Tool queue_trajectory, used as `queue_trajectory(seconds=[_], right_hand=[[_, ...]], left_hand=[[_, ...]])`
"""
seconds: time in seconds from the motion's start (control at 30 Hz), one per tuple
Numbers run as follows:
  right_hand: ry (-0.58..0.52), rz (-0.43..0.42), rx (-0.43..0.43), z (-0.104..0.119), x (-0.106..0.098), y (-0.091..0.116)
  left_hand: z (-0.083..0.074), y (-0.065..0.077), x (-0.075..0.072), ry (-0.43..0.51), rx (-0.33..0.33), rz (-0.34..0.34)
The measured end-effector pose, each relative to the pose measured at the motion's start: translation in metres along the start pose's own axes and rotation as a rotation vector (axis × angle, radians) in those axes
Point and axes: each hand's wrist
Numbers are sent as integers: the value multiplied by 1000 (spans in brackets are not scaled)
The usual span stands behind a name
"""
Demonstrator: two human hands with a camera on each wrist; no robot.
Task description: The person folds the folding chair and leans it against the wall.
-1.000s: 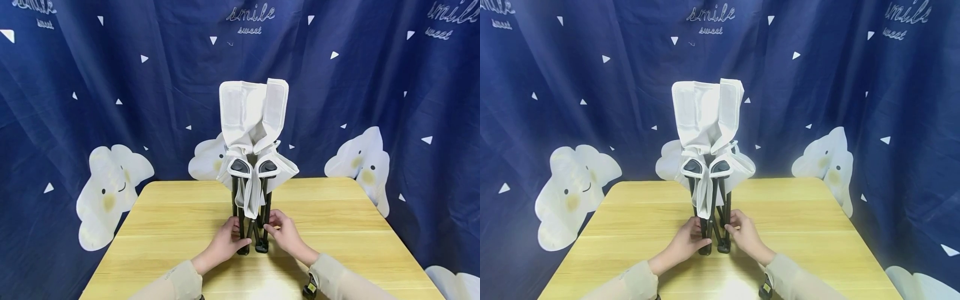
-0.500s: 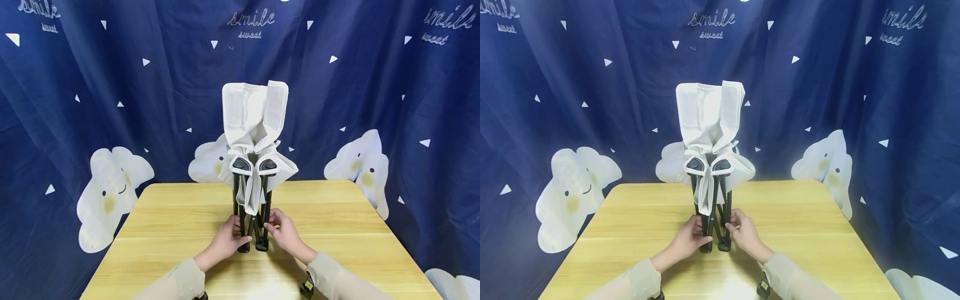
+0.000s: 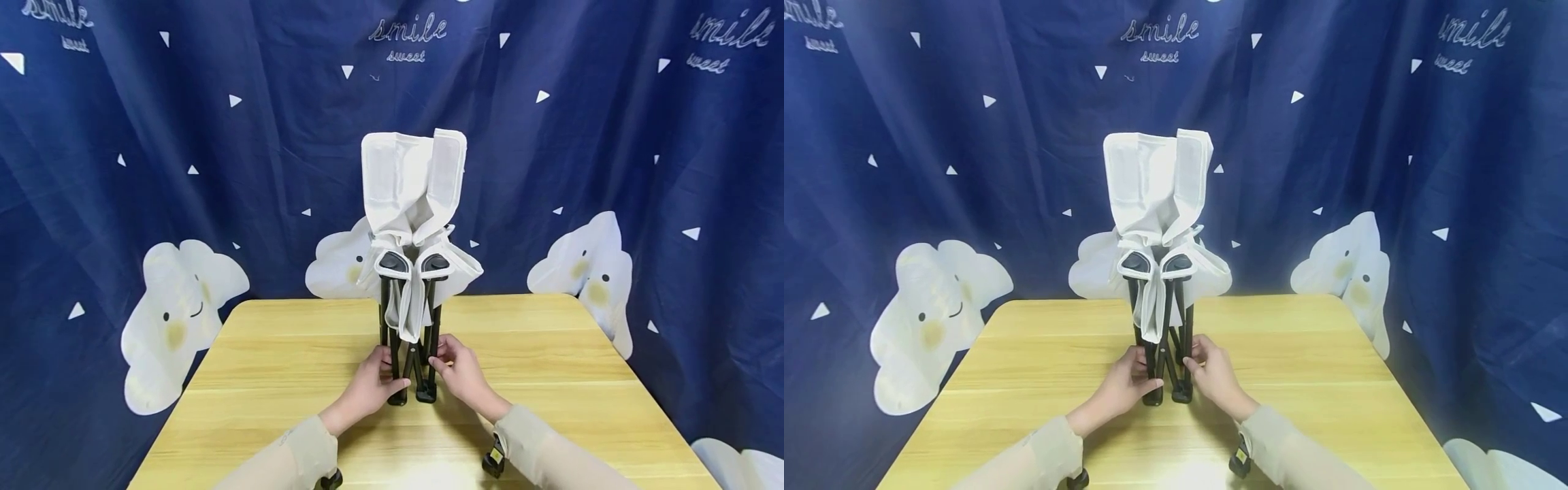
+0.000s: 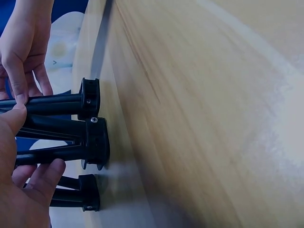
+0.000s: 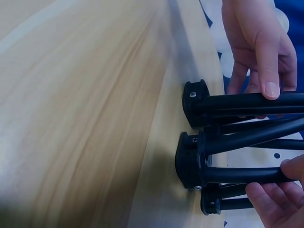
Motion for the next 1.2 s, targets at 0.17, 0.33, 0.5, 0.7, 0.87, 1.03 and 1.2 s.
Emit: queue_trajectory(seconds=[0.17, 0.33, 0.5, 0.7, 0.87, 1.03, 1.2], right_hand=[[8, -1, 36, -1, 2, -4], [5, -8, 55, -1, 4, -8], [30, -20, 56, -4, 6, -12], [14, -17, 52, -3, 9, -15], [18, -26, 50, -2, 10, -19], [28, -33, 45, -3, 12, -21], [35, -37, 29, -5, 13, -23]], left_hand=[[1, -3, 0, -27, 7, -10], [-1, -7, 1, -42, -20, -13], [0, -11, 0, -59, -25, -23], [4, -14, -1, -58, -17, -25], [7, -19, -1, -71, -12, -33], [10, -22, -1, -81, -2, -41], [13, -25, 1, -57, -5, -43]])
Point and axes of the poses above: each hand's wrist, its own y-axis away from the middle knuckle, its own x-axis out of the palm, z = x × y, and after that the axes turned 8 degrees about -z, right-handed
